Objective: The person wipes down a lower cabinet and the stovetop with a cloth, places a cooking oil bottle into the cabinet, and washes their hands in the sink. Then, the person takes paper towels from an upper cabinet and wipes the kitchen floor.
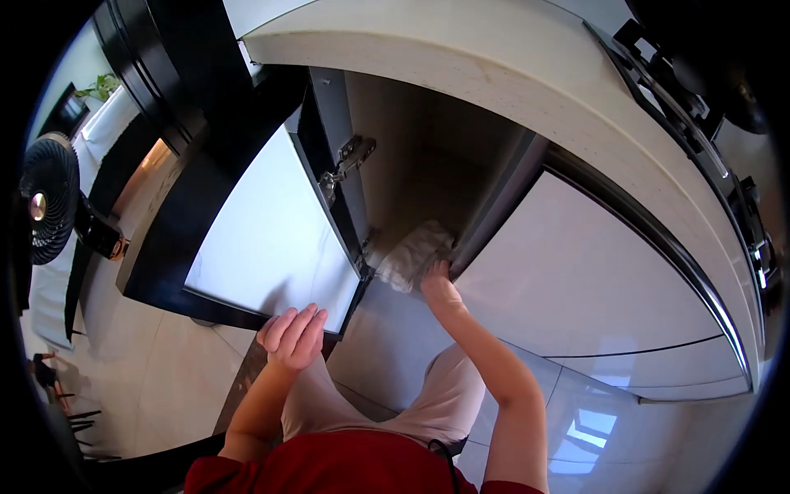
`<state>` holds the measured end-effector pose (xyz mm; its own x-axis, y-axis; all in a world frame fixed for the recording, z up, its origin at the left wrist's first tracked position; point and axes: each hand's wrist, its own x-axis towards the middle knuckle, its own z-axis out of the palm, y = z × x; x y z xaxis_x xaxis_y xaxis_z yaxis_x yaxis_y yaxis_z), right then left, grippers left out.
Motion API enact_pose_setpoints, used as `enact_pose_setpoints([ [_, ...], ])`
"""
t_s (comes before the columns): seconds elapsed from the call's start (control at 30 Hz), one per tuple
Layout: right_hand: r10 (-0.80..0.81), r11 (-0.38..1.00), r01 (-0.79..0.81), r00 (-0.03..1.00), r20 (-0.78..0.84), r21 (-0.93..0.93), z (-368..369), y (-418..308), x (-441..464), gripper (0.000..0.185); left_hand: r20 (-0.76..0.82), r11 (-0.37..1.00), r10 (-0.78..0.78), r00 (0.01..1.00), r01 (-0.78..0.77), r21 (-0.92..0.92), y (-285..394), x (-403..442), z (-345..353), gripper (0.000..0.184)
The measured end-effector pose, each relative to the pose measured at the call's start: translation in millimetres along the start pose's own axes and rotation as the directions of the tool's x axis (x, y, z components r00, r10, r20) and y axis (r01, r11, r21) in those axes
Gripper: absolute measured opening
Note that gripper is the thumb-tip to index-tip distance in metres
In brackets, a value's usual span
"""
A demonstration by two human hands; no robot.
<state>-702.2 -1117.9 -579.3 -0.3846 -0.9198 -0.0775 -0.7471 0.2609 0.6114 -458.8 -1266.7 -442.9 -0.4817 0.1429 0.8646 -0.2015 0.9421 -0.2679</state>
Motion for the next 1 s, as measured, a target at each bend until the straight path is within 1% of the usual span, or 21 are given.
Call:
enact_pose_setpoints([
  [0.07,-0.009,1.0,0.009,1.0,-0.008,-0.017,-2.2,1.6,-1.2,0.023,-0.015,0.999,0.018,1.0,-0.018,0.03,0.1,0.2,1.9,0.016],
  [0.13,-0.019,0.999,0.019,1.0,-0.013,-0.033,-2.7,1.0,-2.8,0.023,-0.017,0.999,-0.001,1.0,0.002,0.045,2.8,1.2,1.6,0.016],
  [0.23,-0.011,1.0,0.01,1.0,-0.019,-0.028,-1.9,-0.7,-2.5,0.023,-0.009,1.0,-0.028,1.0,0.028,-0.007,4.5,3.1,-6.7,0.02],
  [0.3,0.003,1.0,-0.003,1.0,0.02,-0.024,-1.5,-1.5,-0.5,0.023,-0.115,0.992,-0.062,0.991,0.048,-0.119,1.7,5.7,-19.7,0.025],
  [0.33,0.007,1.0,-0.006,1.0,0.018,-0.024,-1.4,-2.1,0.1,0.023,-0.117,0.992,-0.059,0.991,0.045,-0.119,1.0,7.0,-18.1,0.025],
  [0.4,0.03,0.999,-0.031,1.0,0.002,0.022,-2.0,-3.0,1.7,0.024,-0.378,0.995,-0.094,0.921,0.073,-0.069,-0.8,11.0,-13.5,0.03],
  [0.43,0.036,0.999,-0.036,0.999,-0.008,0.019,-2.1,-2.3,2.4,0.024,-0.348,0.992,-0.125,0.929,0.109,-0.063,-1.1,10.5,-11.8,0.03],
  [0.47,0.027,1.0,-0.027,1.0,0.004,0.016,-2.1,-2.2,1.7,0.024,-0.356,0.993,-0.116,0.927,0.103,-0.057,-3.1,8.9,-11.0,0.03],
  [0.53,0.027,1.0,-0.027,1.0,0.011,0.011,-1.4,-3.6,2.6,0.025,-0.239,0.993,-0.086,0.967,0.102,0.055,-5.8,6.7,-11.8,0.029],
  [0.6,0.036,0.998,-0.038,0.999,-0.028,-0.058,0.1,-4.0,0.4,0.026,-0.218,0.992,-0.109,0.97,0.12,0.038,-0.8,6.8,-17.3,0.027],
  [0.63,0.035,0.998,-0.037,0.999,-0.027,-0.059,0.3,-4.2,-0.9,0.026,-0.206,0.991,-0.132,0.97,0.128,-0.031,2.3,6.8,-19.3,0.026],
  [0.67,0.023,1.0,-0.023,1.0,-0.002,-0.007,0.1,-3.9,-0.3,0.026,-0.194,0.986,-0.152,0.969,0.135,-0.097,5.3,6.7,-20.8,0.025],
  [0.7,0.01,0.999,-0.011,1.0,0.02,0.045,-1.0,-3.2,0.3,0.026,-0.196,0.986,-0.15,0.969,0.134,-0.096,11.6,5.3,-23.3,0.025],
  [0.73,0.013,0.999,-0.013,1.0,0.016,0.044,1.5,-3.1,0.4,0.026,-0.038,0.963,-0.142,0.989,0.129,-0.239,21.6,3.9,-25.5,0.025],
  [0.77,-0.003,0.996,0.008,0.999,-0.05,0.093,5.1,-2.9,0.3,0.026,0.118,0.916,-0.106,0.987,0.143,-0.375,30.6,4.9,-24.6,0.024],
  [0.8,-0.015,0.99,0.031,0.993,-0.114,0.14,7.8,-3.2,-0.8,0.026,0.236,0.895,-0.093,0.967,0.185,-0.406,39.6,8.1,-16.3,0.027],
  [0.83,-0.013,0.989,0.028,0.994,-0.109,0.143,4.0,-0.9,-1.7,0.026,0.354,0.871,-0.073,0.932,0.232,-0.433,48.6,9.2,-3.2,0.031],
  [0.87,-0.01,0.983,0.028,0.995,-0.098,0.181,0.8,0.5,-2.2,0.026,0.36,0.868,-0.069,0.93,0.234,-0.439,55.1,2.9,16.8,0.031],
  [0.93,-0.006,0.975,0.025,0.996,-0.084,0.221,-7.1,0.5,-3.5,0.026,0.567,0.788,-0.183,0.803,0.465,-0.405,64.7,-26.6,71.4,0.039],
  [0.97,0.02,0.976,-0.011,0.999,-0.039,0.219,-9.1,0.7,-1.6,0.027,0.566,0.787,-0.18,0.805,0.463,-0.408,69.8,-47.3,97.4,0.039],
  [1.0,0.046,0.975,-0.046,0.999,0.006,0.216,-9.6,-0.4,1.8,0.028,0.636,0.77,-0.204,0.744,0.523,-0.364,73.9,-68.7,122.9,0.04],
])
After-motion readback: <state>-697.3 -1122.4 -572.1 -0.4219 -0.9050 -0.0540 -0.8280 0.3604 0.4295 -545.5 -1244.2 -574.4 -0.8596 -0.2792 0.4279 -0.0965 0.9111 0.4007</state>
